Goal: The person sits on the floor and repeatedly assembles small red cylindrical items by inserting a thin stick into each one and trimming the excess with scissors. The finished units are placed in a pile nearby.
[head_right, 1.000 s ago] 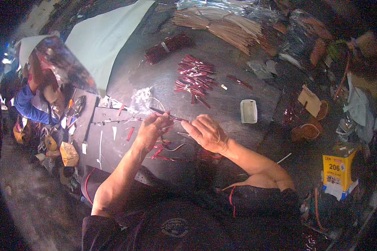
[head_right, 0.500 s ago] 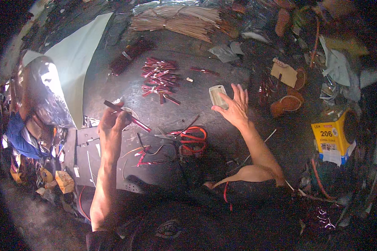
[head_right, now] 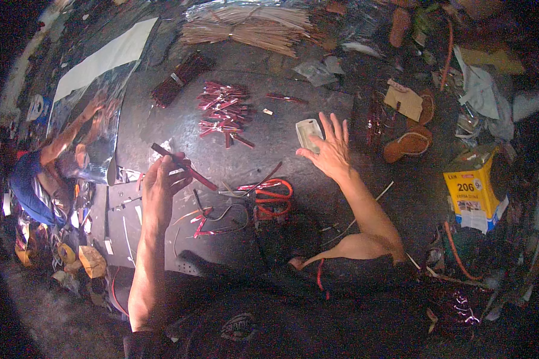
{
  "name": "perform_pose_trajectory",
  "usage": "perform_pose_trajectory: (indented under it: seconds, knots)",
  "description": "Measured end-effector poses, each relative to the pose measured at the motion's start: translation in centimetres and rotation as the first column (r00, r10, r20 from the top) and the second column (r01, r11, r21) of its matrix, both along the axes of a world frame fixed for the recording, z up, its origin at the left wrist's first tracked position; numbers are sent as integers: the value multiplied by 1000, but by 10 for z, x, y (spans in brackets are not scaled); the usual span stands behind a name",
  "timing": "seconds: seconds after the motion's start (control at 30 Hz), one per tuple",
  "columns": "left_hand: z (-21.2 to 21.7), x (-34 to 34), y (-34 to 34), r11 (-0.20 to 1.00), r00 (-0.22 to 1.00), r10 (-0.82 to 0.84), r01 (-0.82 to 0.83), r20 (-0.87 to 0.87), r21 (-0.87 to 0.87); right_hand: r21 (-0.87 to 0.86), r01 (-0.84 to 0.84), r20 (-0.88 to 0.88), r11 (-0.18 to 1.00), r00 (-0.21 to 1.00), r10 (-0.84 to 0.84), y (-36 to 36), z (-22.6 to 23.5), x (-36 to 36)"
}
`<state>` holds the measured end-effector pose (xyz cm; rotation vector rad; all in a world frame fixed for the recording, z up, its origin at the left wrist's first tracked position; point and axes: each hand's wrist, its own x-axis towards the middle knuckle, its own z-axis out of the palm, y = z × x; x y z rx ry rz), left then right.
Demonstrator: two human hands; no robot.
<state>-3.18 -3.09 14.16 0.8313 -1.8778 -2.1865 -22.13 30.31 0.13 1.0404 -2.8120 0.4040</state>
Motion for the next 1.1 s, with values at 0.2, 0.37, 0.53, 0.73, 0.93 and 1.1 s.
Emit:
perform_pose_trajectory:
  seconds: [0.2,0.37,0.53,0.73,0.93,1.1]
  knots:
    - [1,3,-2,996,994,-89,89,62,7,-2,8,69,1000,998,-8,-14,6,7]
    - [14,11,3,978,978,-200,197,52,65,-508,-64,392,859,871,297,-75,99,31]
    - [19,12,10,956,954,-287,279,84,94,-485,-587,32,648,728,685,-124,142,67]
    - [21,19,15,954,957,-286,279,52,113,-406,-679,-32,612,680,733,-138,136,76]
    - [20,22,15,956,953,-290,284,90,72,-372,-736,-76,566,631,772,-136,138,80]
    - [17,23,14,955,953,-294,289,76,65,-335,-778,-117,532,595,795,-134,140,82]
